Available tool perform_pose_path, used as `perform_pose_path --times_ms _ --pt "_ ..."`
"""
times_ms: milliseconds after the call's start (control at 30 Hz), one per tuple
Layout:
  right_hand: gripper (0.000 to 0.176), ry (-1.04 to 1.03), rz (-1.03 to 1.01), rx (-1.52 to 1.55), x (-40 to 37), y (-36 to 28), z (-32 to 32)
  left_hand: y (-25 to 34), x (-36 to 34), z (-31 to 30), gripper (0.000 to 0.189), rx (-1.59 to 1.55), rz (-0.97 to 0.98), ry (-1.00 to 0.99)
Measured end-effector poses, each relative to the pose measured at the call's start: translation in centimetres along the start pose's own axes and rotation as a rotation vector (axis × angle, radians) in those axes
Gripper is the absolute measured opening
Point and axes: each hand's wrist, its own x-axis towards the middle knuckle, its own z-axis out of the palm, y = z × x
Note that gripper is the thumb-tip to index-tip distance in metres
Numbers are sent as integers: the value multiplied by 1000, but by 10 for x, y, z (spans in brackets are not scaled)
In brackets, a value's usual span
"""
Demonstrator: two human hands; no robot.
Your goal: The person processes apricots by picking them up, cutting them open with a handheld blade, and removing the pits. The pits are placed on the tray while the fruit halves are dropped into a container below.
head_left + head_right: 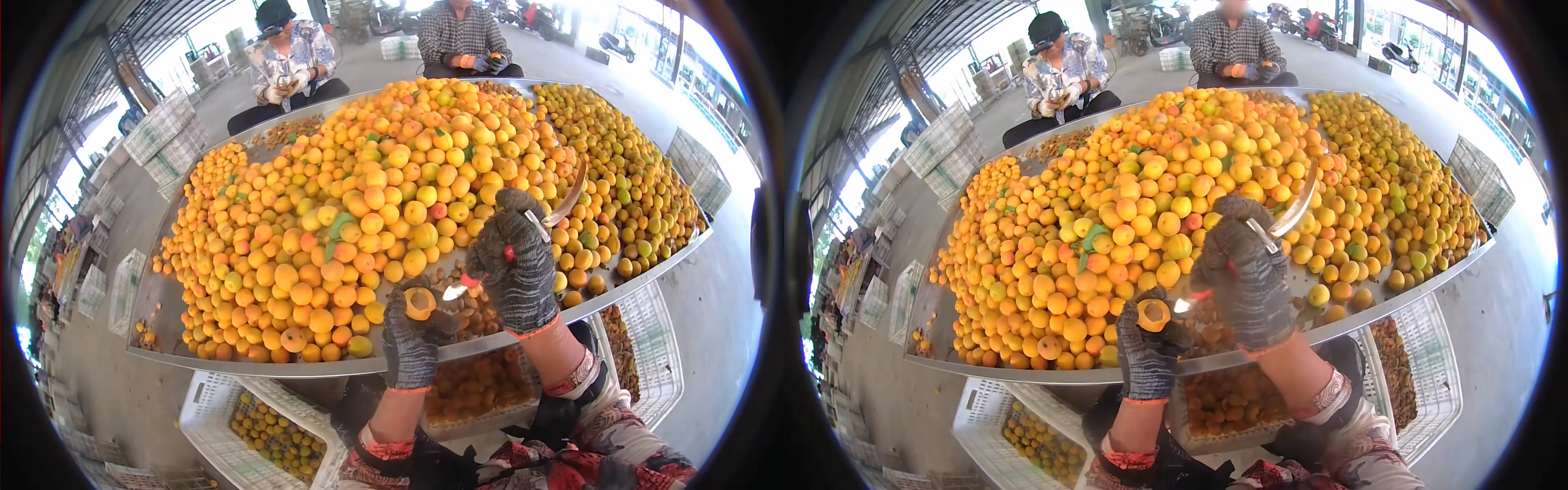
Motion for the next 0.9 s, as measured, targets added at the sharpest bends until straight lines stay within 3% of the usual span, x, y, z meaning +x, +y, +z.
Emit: perform_pose_path --times_ms 133,300,367,400,467,500,567,700,767,833,867,900 --pt "24 100 -23 104 -4 19 10 -6 7 -7 41 -75 -24 3" --pt "25 58 -11 119 -7 31 1 -6 3 -1 42 -84 -29 66" --pt "25 60 -360 -625 -9 37 -5 -10 3 1 42 -39 -11 113" --pt "25 61 -361 -624 -12 41 -5 -11 1 4 41 -12 55 123" --pt "24 124 -263 -270 -15 46 -3 -9 -1 9 40 12 121 135" --pt "24 126 -260 -271 -15 42 -1 -8 -3 11 41 31 92 124" --pt "24 98 -32 41 -12 27 6 -8 -4 10 41 54 61 106" --pt "24 98 -116 -195 -11 32 3 -19 5 -7 41 166 104 120" --pt "23 162 -30 71 -10 35 5 -25 10 -14 42 194 144 152" --pt "23 118 1 146 -6 35 4 -28 11 -15 37 525 435 130" --pt "23 74 31 222 -3 34 3 -29 10 -13 37 526 433 129" --pt "23 76 28 222 0 36 2 -27 8 -7 35 315 304 195"
